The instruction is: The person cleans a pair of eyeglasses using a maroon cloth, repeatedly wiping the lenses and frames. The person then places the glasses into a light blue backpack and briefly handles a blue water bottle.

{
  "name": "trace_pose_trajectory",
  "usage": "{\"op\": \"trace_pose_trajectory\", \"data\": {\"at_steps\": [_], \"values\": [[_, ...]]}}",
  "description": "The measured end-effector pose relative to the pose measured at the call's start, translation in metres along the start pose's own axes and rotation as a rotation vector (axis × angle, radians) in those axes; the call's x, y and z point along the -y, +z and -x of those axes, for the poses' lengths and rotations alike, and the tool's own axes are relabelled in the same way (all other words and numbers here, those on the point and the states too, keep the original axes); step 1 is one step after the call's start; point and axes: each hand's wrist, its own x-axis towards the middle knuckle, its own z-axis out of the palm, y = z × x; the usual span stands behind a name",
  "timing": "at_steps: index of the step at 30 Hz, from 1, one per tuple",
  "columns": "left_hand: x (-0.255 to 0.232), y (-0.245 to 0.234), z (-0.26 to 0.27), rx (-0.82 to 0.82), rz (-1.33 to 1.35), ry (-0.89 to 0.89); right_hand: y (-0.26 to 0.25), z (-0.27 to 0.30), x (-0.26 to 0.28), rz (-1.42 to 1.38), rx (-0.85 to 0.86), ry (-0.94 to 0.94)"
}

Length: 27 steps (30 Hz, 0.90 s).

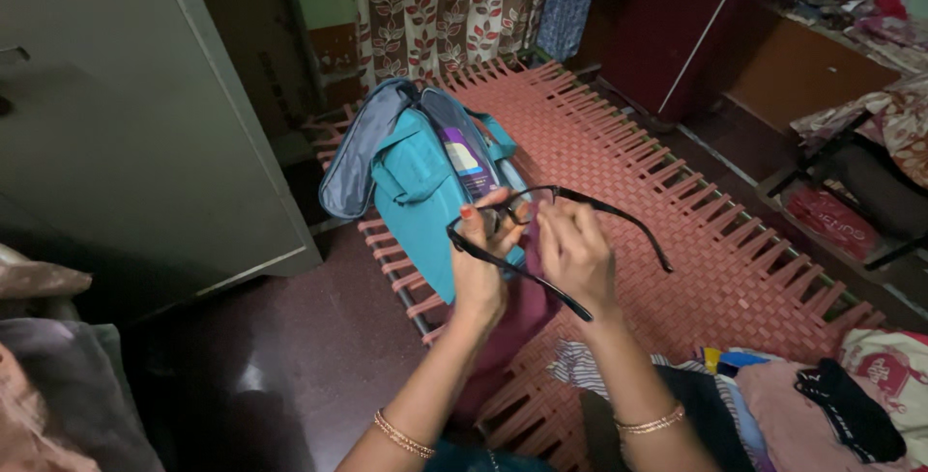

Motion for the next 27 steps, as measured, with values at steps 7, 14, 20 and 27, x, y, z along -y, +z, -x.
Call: {"op": "trace_pose_trajectory", "data": {"at_steps": [7, 14, 20, 27], "values": [[-0.016, -0.002, -0.01, 0.006, 0.07, -0.125, 0.014, 0.033, -0.053, -0.736, -0.143, 0.562], [-0.004, 0.018, 0.008, 0.008, -0.02, -0.078, 0.04, 0.039, -0.077, -1.639, -0.06, 0.985], [-0.01, 0.018, 0.006, -0.007, -0.209, 0.066, 0.034, 0.056, -0.062, -1.553, 0.25, 1.002], [-0.004, -0.002, -0.007, -0.085, 0.038, -0.094, -0.009, 0.047, -0.076, -0.993, 0.243, 0.802]]}}
